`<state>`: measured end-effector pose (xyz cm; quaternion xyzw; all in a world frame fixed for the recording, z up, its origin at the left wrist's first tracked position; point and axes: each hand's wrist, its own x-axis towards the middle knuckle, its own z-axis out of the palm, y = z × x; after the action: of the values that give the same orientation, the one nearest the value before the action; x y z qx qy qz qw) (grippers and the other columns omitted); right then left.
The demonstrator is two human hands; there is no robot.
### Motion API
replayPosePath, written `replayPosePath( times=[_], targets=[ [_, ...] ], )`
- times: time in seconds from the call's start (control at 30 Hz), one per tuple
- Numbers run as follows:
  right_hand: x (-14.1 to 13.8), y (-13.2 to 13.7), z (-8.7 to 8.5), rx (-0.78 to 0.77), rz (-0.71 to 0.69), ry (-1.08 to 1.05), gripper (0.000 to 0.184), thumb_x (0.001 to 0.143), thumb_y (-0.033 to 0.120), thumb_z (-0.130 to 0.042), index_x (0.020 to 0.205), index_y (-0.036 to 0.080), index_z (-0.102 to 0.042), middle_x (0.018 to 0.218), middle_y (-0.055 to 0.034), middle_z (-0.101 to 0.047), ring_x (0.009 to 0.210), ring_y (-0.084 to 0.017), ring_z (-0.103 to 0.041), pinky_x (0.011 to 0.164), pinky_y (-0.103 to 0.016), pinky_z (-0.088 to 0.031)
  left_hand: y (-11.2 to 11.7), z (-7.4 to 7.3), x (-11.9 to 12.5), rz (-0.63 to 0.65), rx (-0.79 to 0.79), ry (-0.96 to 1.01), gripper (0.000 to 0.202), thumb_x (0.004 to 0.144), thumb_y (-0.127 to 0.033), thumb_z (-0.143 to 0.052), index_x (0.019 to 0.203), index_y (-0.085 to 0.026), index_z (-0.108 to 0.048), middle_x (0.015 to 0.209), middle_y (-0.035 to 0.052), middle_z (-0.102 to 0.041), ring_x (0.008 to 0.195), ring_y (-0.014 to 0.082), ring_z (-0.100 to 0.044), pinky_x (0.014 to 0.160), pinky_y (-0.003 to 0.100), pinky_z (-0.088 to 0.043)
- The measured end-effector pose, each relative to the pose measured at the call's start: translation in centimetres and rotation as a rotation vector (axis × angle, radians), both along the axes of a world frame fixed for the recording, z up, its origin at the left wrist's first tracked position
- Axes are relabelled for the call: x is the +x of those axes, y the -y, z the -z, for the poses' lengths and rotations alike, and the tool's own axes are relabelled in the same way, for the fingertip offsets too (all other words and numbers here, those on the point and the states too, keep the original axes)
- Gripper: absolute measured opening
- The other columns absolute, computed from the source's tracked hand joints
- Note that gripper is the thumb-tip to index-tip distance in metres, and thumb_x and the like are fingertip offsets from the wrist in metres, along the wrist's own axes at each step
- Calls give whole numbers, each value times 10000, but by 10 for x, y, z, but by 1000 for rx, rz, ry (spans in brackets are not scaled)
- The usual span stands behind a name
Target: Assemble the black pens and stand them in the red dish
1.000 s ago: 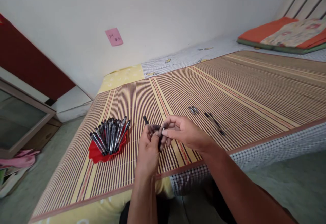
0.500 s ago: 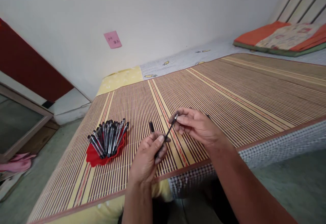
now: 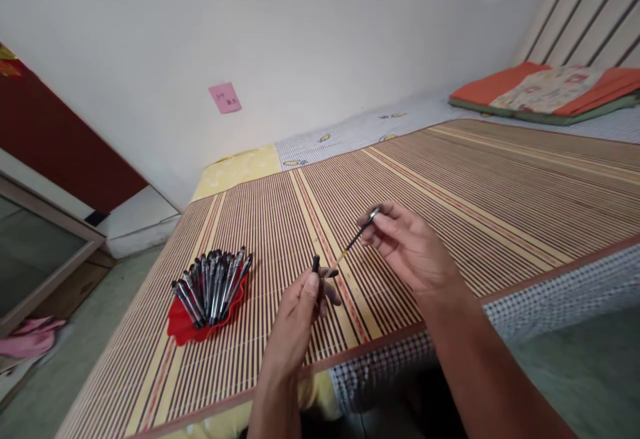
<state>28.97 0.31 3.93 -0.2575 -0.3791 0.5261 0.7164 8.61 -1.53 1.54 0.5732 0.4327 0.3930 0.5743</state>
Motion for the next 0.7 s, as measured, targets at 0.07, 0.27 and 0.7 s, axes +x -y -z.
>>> replayPosePath(
  times=[0.07, 0.27, 0.7],
  targets=[
    [7, 1, -4, -7, 109, -44, 89, 832, 205, -709, 884, 210, -636, 869, -2, -707, 707, -96, -654, 706, -236, -562, 1, 0, 1, 9, 12, -20, 448, 966, -519, -469, 1119, -159, -688, 848, 69, -659, 679, 149, -455, 603, 253, -347],
    [13, 6, -11, -26, 235, 40, 68, 852, 237, -674, 891, 219, -621, 889, -22, -690, 707, -123, -640, 717, -285, -573, 2, -1, 4, 36, 17, -61, 443, 957, -518, -495, 1151, -174, -697, 813, 51, -622, 700, 160, -456, 634, 261, -347],
    [15, 8, -11, 4, 223, 130, 88, 857, 261, -677, 895, 226, -605, 905, -17, -689, 730, -129, -648, 760, -318, -568, 3, -5, 3, 58, 65, -121, 385, 954, -472, -529, 1185, -229, -717, 920, 62, -666, 851, 197, -538, 759, 276, -395]
  ],
)
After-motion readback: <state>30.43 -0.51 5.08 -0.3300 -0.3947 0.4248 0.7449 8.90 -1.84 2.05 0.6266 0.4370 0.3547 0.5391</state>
